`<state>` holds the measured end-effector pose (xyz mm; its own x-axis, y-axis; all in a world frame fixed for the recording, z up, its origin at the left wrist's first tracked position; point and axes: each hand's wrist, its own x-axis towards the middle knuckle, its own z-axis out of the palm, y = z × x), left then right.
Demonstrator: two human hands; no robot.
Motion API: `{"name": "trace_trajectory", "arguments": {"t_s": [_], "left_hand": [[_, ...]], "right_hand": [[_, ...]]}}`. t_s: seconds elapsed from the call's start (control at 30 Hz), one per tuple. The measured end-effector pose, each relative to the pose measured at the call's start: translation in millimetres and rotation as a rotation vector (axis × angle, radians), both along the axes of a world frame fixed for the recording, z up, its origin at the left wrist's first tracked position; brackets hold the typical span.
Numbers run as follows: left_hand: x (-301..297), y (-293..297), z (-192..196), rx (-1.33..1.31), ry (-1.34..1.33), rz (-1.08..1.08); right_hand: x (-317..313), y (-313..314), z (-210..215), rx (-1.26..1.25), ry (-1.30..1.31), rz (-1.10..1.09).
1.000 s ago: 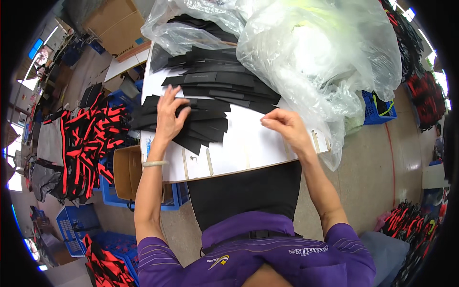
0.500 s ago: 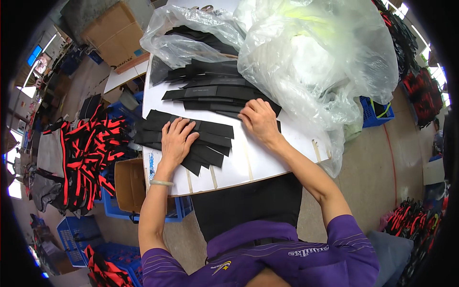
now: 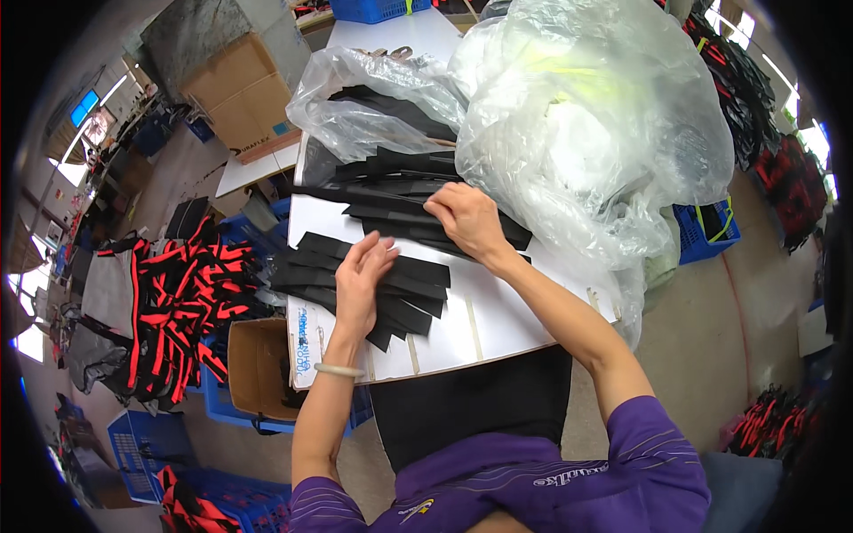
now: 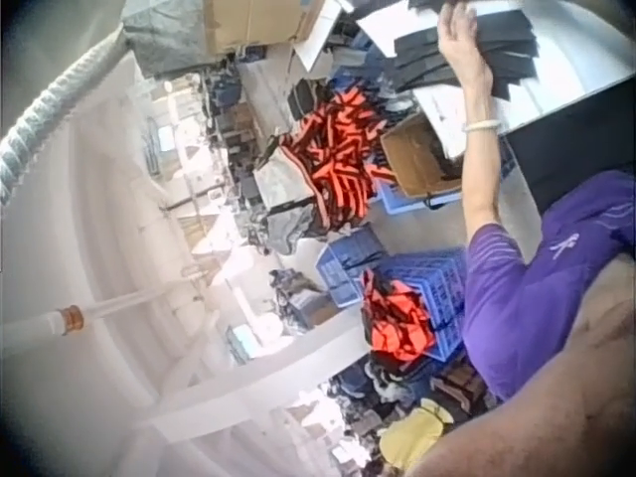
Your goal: The recorder is assembling black strap components by inserting white foam padding into them at a factory workbench.
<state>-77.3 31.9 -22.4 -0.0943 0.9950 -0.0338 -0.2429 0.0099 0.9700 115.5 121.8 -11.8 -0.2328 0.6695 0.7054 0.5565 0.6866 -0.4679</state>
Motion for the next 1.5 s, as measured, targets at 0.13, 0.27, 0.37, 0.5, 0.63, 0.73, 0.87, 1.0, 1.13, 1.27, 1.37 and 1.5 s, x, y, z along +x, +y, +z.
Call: {"name": "trace_trajectory", "arguments": {"t_s": [0.13,0.27,0.37,0.5,0.63,0.73,0.87,1.0,1.13,1.27,1.37,1.5], "left_hand": [[26.9,8.9,13.5,0.119,-0.641,-0.072],[53.5,-5.1,22.5,0.140,-0.566,-0.049],[69.5,-16.0,22.7,0.164,-0.532,-0.049],[84.9,-29.9,27.3,0.143,-0.471,-0.085],[88.5,-35.6,27.2,0.134,-0.528,-0.070],[93.1,-35.7,26.2,0.103,-0.459,0.009],[107.4,-33.4,25.1,0.062,-0.481,0.092],[109.6,-29.6,18.1,0.068,-0.521,0.092],[106.1,-20.6,16.2,0.100,-0.636,0.031],[109.4,-12.4,32.2,0.047,-0.734,0.089],[115.7,-15.3,49.0,-0.015,-0.911,0.053],[92.3,-3.6,12.6,0.099,-0.873,-0.190]], "right_hand": [[37.8,-55.7,29.7,-0.534,0.054,0.301],[53.0,-80.5,10.4,-0.845,0.204,0.334],[48.1,-94.8,7.9,-0.873,0.379,0.391],[49.0,-109.8,1.1,-0.852,0.341,0.320],[56.4,-121.6,5.4,-0.944,0.437,0.316],[57.6,-131.4,15.5,-1.019,0.465,0.411],[61.5,-131.4,-4.9,-0.947,0.484,0.404],[50.1,-137.1,-14.1,-0.894,0.654,0.371],[49.3,-137.0,-22.3,-0.501,0.436,0.095],[52.4,-132.4,-3.2,-0.251,0.250,-0.035],[59.0,-127.9,-0.8,-0.230,0.231,-0.064],[62.9,-122.5,-9.1,-0.617,0.551,0.101]]}}
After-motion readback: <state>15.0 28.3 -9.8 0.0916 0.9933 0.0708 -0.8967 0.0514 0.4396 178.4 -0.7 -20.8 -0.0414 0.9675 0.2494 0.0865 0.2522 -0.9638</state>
